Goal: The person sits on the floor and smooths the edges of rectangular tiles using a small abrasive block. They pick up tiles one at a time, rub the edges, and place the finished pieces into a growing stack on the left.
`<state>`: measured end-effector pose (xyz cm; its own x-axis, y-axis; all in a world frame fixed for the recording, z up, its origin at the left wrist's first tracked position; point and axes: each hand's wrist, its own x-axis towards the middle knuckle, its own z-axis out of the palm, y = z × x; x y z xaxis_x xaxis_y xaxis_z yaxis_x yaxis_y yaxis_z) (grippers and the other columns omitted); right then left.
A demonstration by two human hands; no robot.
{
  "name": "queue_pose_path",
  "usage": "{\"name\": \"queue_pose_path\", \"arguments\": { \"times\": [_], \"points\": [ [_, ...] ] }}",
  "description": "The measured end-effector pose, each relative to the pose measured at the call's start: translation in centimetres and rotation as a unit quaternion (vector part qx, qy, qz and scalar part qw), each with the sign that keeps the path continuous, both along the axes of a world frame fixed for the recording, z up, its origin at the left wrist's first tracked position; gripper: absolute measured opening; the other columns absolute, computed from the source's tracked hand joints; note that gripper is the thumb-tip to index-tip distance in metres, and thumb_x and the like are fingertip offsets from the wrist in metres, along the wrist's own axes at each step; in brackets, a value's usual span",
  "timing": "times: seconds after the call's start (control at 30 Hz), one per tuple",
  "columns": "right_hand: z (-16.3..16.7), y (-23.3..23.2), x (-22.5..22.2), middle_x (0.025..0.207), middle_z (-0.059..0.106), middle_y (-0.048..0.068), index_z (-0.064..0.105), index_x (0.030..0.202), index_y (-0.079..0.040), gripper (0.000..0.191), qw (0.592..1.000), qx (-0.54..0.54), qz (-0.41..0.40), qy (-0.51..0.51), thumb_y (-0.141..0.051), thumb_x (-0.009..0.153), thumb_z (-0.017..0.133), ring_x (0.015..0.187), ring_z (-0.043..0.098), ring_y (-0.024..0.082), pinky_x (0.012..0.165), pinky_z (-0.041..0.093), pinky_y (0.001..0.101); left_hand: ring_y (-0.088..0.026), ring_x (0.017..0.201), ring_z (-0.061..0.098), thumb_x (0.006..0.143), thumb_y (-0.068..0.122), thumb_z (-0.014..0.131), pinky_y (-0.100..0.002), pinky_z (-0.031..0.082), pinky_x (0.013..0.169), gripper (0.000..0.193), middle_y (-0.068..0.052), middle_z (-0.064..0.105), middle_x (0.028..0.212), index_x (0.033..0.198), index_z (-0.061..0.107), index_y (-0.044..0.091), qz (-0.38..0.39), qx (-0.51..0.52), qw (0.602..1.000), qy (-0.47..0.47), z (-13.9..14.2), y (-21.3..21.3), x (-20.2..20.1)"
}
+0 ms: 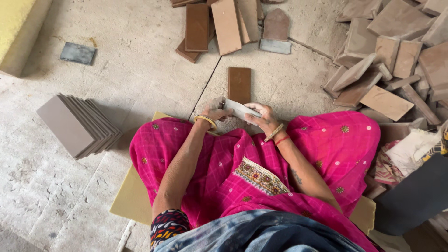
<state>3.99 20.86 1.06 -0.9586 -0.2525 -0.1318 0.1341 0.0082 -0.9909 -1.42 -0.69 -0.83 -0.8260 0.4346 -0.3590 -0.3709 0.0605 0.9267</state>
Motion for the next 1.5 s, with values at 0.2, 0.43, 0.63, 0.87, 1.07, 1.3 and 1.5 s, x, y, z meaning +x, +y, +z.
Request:
{"name": "queue_pose_path", "arguments": {
  "times": [0.2, 0.43, 0.63, 0.87, 1.07, 1.3, 1.5],
  "points": [
    [-2.1, 0.1, -0.7, 0.114, 0.074, 0.013, 0.067, 0.13, -0.005, 0.037, 0.967, 0.188, -0.087, 0.147, -0.022, 0.097, 0.07, 0.09, 0.076, 0.019, 0.076, 0.064, 0.0311, -0.019, 0.075, 0.07, 0.089, 0.022, 0.08, -0.033, 0.059, 0.062, 0.037, -0.012, 0.075, 0.093, 0.116, 0.062, 0.005, 0.04, -0.168, 0.985, 0.026, -1.3, 1.9, -1.3],
    [-6.0, -0.9, -2.6, 0.124, 0.071, 0.012, 0.072, 0.128, -0.008, 0.044, 0.773, 0.548, -0.028, 0.318, 0.001, 0.086, 0.064, 0.1, 0.068, 0.025, 0.075, 0.061, 0.0367, -0.04, 0.126, 0.056, 0.073, 0.02, 0.084, -0.05, 0.05, 0.102, 0.086, -0.023, 0.054, 0.137, 0.148, 0.044, 0.011, 0.037, -0.426, 0.884, 0.19, -4.1, 0.8, -2.6],
    [-7.2, -3.4, -1.5, 0.139, 0.061, 0.011, 0.067, 0.123, -0.005, 0.044, 0.74, 0.594, 0.029, 0.314, 0.002, 0.079, 0.066, 0.125, 0.059, 0.03, 0.092, 0.056, 0.0422, -0.043, 0.123, 0.056, 0.072, 0.023, 0.083, -0.054, 0.049, 0.098, 0.09, -0.023, 0.05, 0.14, 0.149, 0.038, 0.01, -0.024, -0.472, 0.846, 0.247, -6.8, 1.6, -2.4],
    [-6.6, -3.3, -2.4, 0.156, 0.046, 0.025, 0.052, 0.142, 0.007, 0.053, 0.809, 0.493, 0.043, 0.316, 0.007, 0.091, 0.062, 0.148, 0.041, 0.037, 0.122, 0.04, 0.0466, -0.042, 0.118, 0.06, 0.071, 0.011, 0.074, -0.047, 0.051, 0.1, 0.089, -0.026, 0.053, 0.135, 0.152, 0.037, 0.005, -0.055, -0.433, 0.878, 0.196, -7.4, 1.9, -3.1],
    [-5.9, -6.0, -8.8, 0.161, 0.04, 0.022, 0.047, 0.154, -0.001, 0.064, 0.701, 0.645, 0.054, 0.3, 0.013, 0.091, 0.052, 0.151, 0.04, 0.031, 0.126, 0.034, 0.0427, -0.04, 0.114, 0.063, 0.069, 0.004, 0.071, -0.044, 0.053, 0.101, 0.077, -0.023, 0.064, 0.121, 0.143, 0.047, 0.004, -0.028, -0.404, 0.889, 0.212, -6.9, 2.0, -3.0],
    [-4.8, -4.1, -2.9, 0.157, 0.042, 0.026, 0.047, 0.148, 0.005, 0.067, 0.771, 0.555, 0.056, 0.309, 0.009, 0.082, 0.05, 0.149, 0.038, 0.04, 0.123, 0.033, 0.0493, -0.043, 0.118, 0.06, 0.072, 0.013, 0.079, -0.046, 0.051, 0.102, 0.077, -0.028, 0.062, 0.122, 0.141, 0.045, 0.0, -0.113, -0.432, 0.888, 0.106, -6.5, 2.3, -2.4],
    [-4.9, -5.1, -7.1, 0.164, 0.039, 0.022, 0.045, 0.155, -0.004, 0.06, 0.778, 0.567, 0.046, 0.266, 0.009, 0.096, 0.05, 0.153, 0.036, 0.037, 0.123, 0.036, 0.0435, -0.044, 0.116, 0.062, 0.072, 0.011, 0.077, -0.046, 0.052, 0.099, 0.075, -0.029, 0.064, 0.12, 0.14, 0.048, -0.001, -0.109, -0.429, 0.882, 0.161, -6.2, 2.5, -2.5]
  ]
}}
